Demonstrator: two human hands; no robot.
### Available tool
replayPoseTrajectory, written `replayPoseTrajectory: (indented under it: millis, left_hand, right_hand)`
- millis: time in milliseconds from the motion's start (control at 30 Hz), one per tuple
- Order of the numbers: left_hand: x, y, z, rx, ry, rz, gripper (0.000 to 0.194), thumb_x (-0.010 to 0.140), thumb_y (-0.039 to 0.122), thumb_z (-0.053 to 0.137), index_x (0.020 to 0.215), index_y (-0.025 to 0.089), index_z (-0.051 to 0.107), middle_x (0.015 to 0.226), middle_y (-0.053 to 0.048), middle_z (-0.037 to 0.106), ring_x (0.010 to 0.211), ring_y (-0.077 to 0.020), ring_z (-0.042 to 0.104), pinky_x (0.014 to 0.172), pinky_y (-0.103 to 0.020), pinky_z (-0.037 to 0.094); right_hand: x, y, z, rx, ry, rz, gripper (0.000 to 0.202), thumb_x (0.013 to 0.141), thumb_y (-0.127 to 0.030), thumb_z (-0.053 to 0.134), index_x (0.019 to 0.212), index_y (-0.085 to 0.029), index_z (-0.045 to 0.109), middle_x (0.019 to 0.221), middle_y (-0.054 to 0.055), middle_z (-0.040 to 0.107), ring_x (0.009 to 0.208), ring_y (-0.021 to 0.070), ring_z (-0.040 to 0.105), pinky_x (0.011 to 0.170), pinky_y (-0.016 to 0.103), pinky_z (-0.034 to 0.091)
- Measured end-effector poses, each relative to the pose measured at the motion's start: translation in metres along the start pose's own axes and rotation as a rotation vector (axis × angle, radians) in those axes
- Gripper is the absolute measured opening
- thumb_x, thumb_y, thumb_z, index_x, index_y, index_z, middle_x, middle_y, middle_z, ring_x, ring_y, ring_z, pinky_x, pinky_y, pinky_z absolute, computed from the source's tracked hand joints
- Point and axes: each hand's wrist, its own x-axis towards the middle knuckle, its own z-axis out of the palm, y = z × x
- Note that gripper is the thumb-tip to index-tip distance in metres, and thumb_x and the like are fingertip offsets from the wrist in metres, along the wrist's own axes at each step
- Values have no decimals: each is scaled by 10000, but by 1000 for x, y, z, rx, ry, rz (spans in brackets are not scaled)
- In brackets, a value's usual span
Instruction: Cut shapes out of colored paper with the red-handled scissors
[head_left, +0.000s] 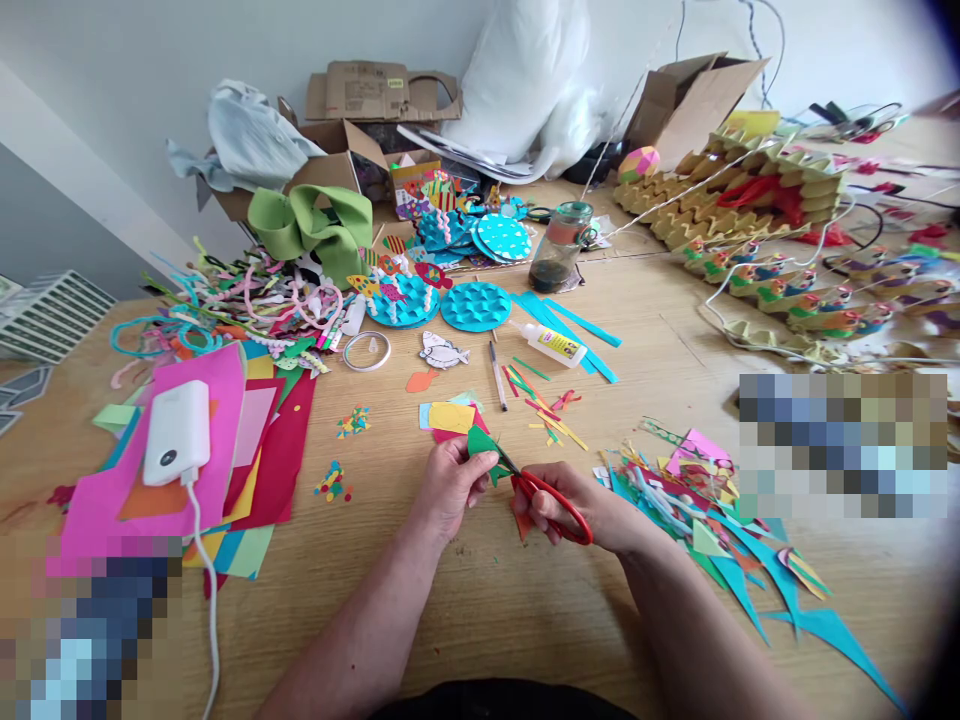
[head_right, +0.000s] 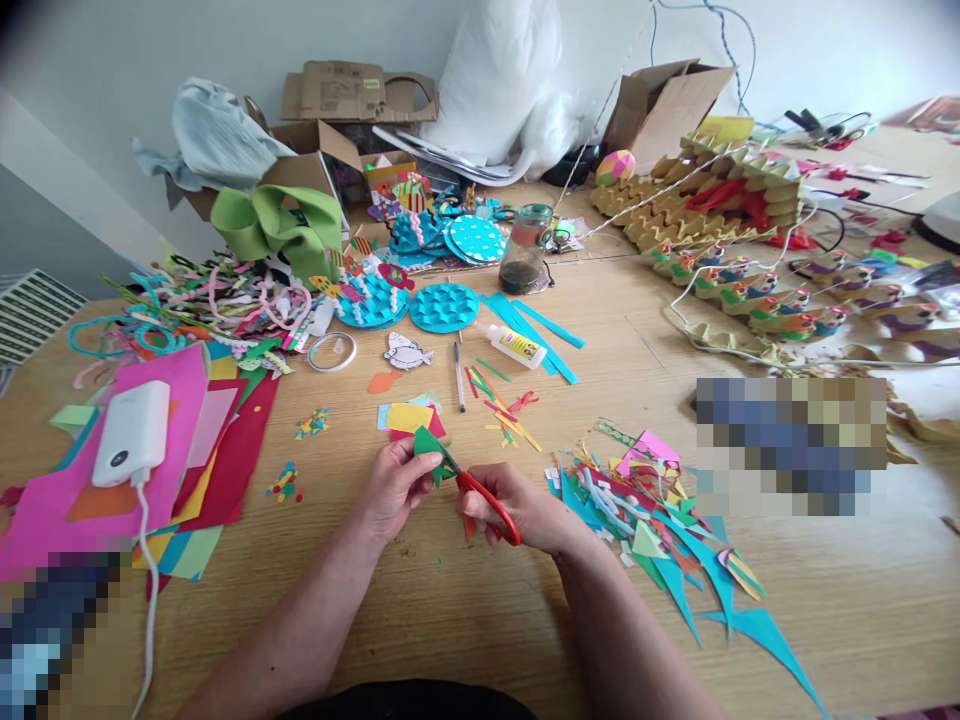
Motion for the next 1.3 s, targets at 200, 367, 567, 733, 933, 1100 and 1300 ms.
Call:
replayPoseTrajectory:
  millis: [200,367,567,733,933,1100,1300]
  left_hand:
    - [-1,1,0,12,-14,6,225,624,308,690,635,155,525,462,58,443,391,-42,341,317,-158,185]
    - [-2,2,1,16,-13,6,225,620,304,687,622,154,520,450,58,438,385,-42,334,314,-160,180]
    - [-3,2,1,10,-7,1,237,613,313,694,632,157,517,456,61,435,385,-44,337,313,-160,182]
    - [-2,1,1,5,3,-1,249,619,335,694,652,160,521,465,58,453,381,-44,343,318,-162,187]
    - [-2,1,1,16,-2,2,237,623,328,689,651,159,525,459,61,448,382,-47,351,314,-164,188]
    - [-3,2,2,13,-7,3,222,620,315,683,649,154,533,472,59,451,384,-46,355,314,-168,186]
    - [-3,3,2,19,-8,-5,217,622,311,679,646,152,533,469,59,446,386,-46,357,315,-167,185]
  right_hand:
    - [0,-3,0,-20,-5,18,642,715,-749,491,780,-112,536,656,60,595,478,87,498,415,182,361]
    - [0,-5,0,-30,-3,24,652,703,-758,493,766,-110,529,655,64,593,470,83,488,410,182,357]
    - [0,-1,0,-15,15,17,642,691,-752,518,744,-113,526,634,52,584,446,72,464,396,177,343]
    - [1,-1,0,-5,17,18,630,695,-746,522,746,-118,529,632,48,590,444,73,463,394,177,343]
    - [0,-3,1,-16,10,22,622,703,-739,519,770,-121,541,649,43,596,457,77,475,406,180,345]
    - [0,-2,0,-9,2,13,630,713,-737,511,793,-112,545,663,47,594,483,86,493,421,182,351]
    - [0,-2,0,-8,3,12,631,721,-739,498,796,-114,544,657,46,596,484,89,495,425,184,358]
